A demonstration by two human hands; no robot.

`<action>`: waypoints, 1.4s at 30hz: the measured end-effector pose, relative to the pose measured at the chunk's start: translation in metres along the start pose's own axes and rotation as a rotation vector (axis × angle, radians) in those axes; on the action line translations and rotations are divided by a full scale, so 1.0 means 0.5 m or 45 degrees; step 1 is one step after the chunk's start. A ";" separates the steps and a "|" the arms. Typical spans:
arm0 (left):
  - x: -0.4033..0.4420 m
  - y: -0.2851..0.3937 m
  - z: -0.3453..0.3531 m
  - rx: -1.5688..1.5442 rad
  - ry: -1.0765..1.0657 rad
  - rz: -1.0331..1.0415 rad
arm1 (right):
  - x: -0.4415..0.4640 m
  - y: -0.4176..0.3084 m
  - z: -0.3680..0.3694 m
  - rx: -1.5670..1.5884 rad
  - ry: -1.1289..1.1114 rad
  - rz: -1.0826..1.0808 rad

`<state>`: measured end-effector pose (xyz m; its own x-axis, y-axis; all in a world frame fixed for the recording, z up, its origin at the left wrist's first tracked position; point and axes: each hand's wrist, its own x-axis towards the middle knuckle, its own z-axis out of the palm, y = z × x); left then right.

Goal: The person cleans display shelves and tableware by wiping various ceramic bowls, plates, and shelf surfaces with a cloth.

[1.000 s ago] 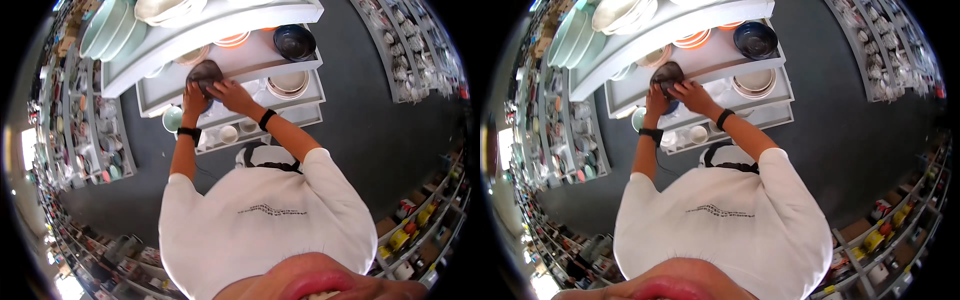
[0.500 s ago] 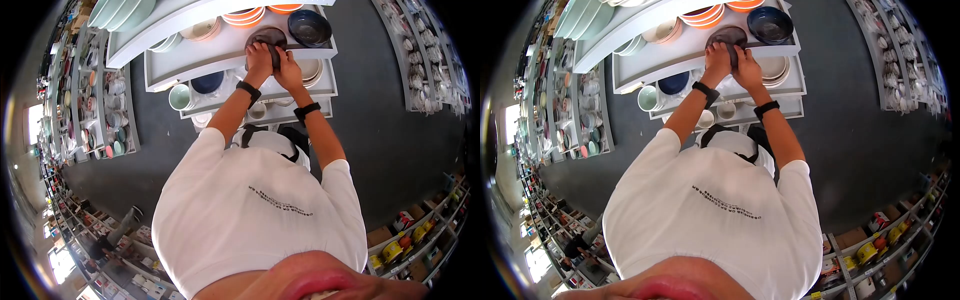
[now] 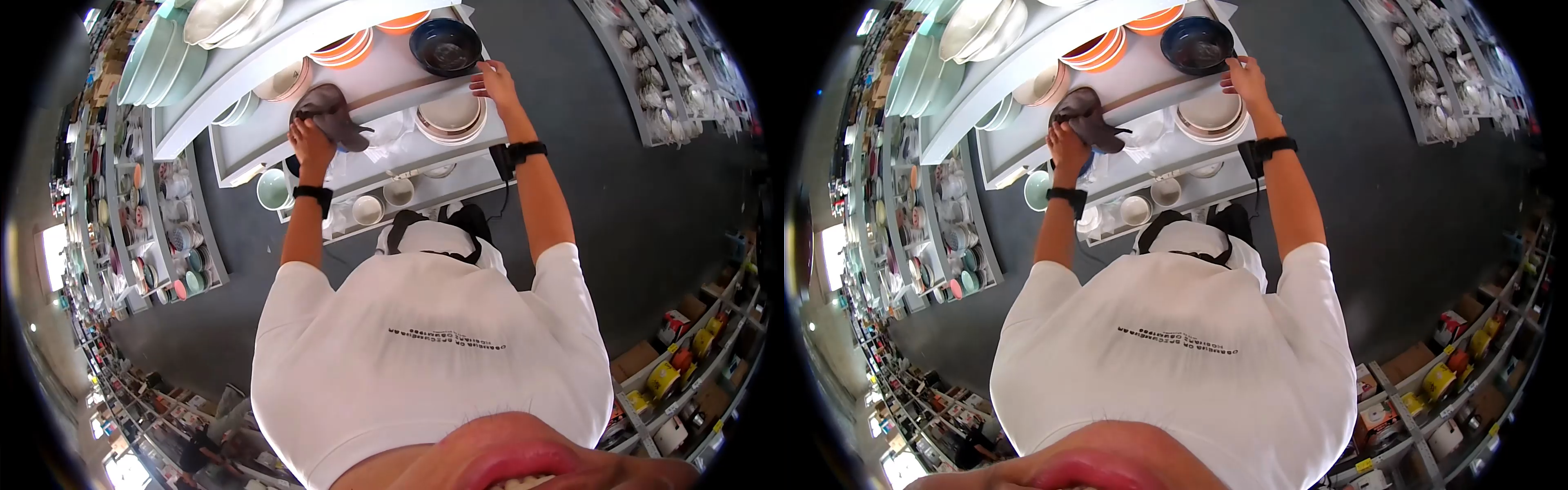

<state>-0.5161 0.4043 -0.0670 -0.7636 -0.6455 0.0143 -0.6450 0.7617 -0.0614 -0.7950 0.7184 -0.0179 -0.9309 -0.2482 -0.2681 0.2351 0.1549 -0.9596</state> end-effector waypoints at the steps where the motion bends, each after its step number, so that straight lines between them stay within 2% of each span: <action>1: -0.002 0.031 -0.012 -0.014 -0.021 -0.036 | 0.015 -0.010 0.002 0.010 -0.134 0.092; 2: 0.006 0.060 -0.002 0.033 -0.066 -0.002 | 0.029 -0.018 0.007 0.023 -0.271 0.187; 4: 0.024 0.120 0.059 0.041 0.058 0.099 | 0.061 -0.014 0.029 0.067 -0.312 0.230; 6: 0.014 0.225 -0.018 -0.131 -0.071 0.105 | 0.077 0.029 0.040 0.096 -0.357 0.272; 7: 0.030 0.257 0.041 -0.012 0.044 0.147 | 0.090 0.059 0.040 0.098 -0.371 0.245; 10: 0.024 0.373 -0.065 -0.176 -0.188 0.154 | 0.115 0.014 0.055 0.105 -0.335 0.223; 12: 0.037 0.407 -0.020 -0.222 0.011 0.233 | 0.129 0.032 0.046 0.061 -0.431 0.307; 14: 0.025 0.412 -0.040 -0.257 0.057 0.288 | 0.120 0.044 0.046 0.062 -0.412 0.290; 18: 0.020 0.355 -0.036 -0.516 0.250 0.372 | 0.103 0.035 0.046 -0.112 -0.284 0.096; 24: 0.001 0.211 -0.011 -0.530 0.273 0.388 | 0.033 0.006 0.063 -0.114 -0.300 -0.030; 26: -0.001 0.138 -0.005 -0.494 0.206 0.372 | -0.022 -0.009 0.076 -0.043 -0.308 0.005; 31: -0.017 -0.060 0.022 -0.489 0.430 0.382 | -0.095 -0.020 0.145 -0.045 -0.356 0.080; 34: -0.035 -0.166 0.019 -0.465 0.414 0.335 | -0.118 0.006 0.201 -0.036 -0.374 0.038; 36: -0.036 -0.231 0.028 -0.447 0.462 0.348 | -0.142 -0.004 0.246 -0.025 -0.372 0.105; 40: -0.034 -0.329 0.040 -0.512 0.477 0.291 | -0.188 -0.002 0.315 -0.012 -0.385 0.103; 42: -0.029 -0.365 0.053 -0.725 0.442 0.386 | -0.217 0.005 0.332 0.020 -0.372 0.156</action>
<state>-0.3868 0.2730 -0.0827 -0.8151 -0.4185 0.4006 -0.2465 0.8763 0.4140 -0.6470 0.5871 -0.0053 -0.7761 -0.4935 -0.3926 0.3468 0.1860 -0.9193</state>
